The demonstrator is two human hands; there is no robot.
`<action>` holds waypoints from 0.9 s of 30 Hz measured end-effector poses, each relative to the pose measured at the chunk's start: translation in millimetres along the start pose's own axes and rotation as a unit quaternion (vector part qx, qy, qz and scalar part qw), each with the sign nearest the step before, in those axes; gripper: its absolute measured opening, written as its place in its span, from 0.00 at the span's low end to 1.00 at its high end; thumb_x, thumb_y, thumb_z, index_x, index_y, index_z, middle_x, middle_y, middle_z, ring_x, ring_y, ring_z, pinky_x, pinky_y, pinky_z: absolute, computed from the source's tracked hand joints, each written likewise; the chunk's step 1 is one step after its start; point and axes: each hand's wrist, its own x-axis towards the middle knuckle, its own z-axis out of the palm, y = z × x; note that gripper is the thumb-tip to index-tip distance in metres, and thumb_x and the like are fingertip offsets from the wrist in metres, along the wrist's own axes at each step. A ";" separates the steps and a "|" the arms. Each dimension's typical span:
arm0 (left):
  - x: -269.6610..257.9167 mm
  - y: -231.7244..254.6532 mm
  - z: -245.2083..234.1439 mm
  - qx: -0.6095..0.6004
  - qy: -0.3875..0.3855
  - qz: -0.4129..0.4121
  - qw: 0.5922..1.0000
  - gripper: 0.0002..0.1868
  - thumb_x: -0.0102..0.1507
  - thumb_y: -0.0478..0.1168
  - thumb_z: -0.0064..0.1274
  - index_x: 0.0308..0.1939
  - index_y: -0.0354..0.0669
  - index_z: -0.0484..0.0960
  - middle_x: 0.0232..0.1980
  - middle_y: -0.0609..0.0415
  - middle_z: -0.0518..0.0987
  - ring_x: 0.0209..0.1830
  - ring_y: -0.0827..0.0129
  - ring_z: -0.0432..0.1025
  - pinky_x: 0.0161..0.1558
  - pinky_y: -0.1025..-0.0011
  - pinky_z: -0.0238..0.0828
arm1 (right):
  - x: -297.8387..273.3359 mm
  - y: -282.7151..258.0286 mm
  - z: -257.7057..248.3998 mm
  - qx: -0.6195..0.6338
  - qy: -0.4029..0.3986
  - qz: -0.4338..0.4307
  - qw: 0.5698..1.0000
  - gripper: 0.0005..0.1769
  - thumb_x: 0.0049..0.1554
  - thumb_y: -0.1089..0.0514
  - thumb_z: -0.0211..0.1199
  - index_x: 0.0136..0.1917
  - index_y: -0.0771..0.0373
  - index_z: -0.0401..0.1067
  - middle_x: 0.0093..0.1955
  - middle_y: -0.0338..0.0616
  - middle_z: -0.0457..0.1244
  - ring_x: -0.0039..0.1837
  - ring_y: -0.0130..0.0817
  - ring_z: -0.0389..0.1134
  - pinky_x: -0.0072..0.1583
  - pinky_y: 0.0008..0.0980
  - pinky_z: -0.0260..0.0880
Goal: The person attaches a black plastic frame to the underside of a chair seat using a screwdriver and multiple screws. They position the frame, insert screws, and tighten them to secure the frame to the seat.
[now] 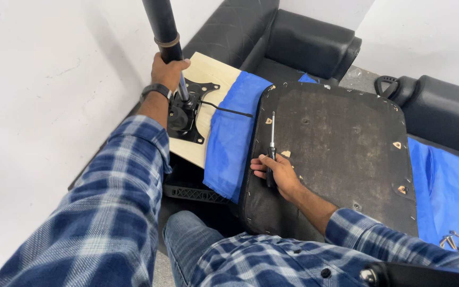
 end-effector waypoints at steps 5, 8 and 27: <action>-79.4 -29.1 41.6 0.079 0.191 0.091 0.974 0.25 0.60 0.39 0.62 0.57 0.33 0.72 0.55 0.39 0.74 0.54 0.51 0.73 0.56 0.56 0.69 | -5.9 -4.3 -13.0 0.045 0.005 0.025 0.999 0.14 0.64 0.52 0.55 0.53 0.65 0.71 0.51 0.47 0.69 0.50 0.31 0.73 0.52 0.31 0.78; -187.4 -60.7 93.0 0.117 0.099 0.057 0.987 0.27 0.59 0.45 0.63 0.56 0.34 0.73 0.53 0.41 0.75 0.55 0.49 0.72 0.58 0.58 0.70 | -26.9 2.3 -40.0 -0.003 0.067 0.036 0.997 0.12 0.64 0.54 0.56 0.54 0.64 0.69 0.45 0.48 0.68 0.40 0.33 0.69 0.42 0.34 0.75; -324.6 -83.1 146.4 0.426 -0.179 0.152 0.874 0.47 0.66 0.62 0.47 0.80 0.45 0.45 0.79 0.35 0.50 0.75 0.41 0.55 0.69 0.46 0.55 | -126.4 38.7 -238.3 0.018 0.301 -0.099 0.948 0.20 0.62 0.63 0.58 0.66 0.69 0.61 0.52 0.54 0.68 0.46 0.40 0.74 0.41 0.34 0.76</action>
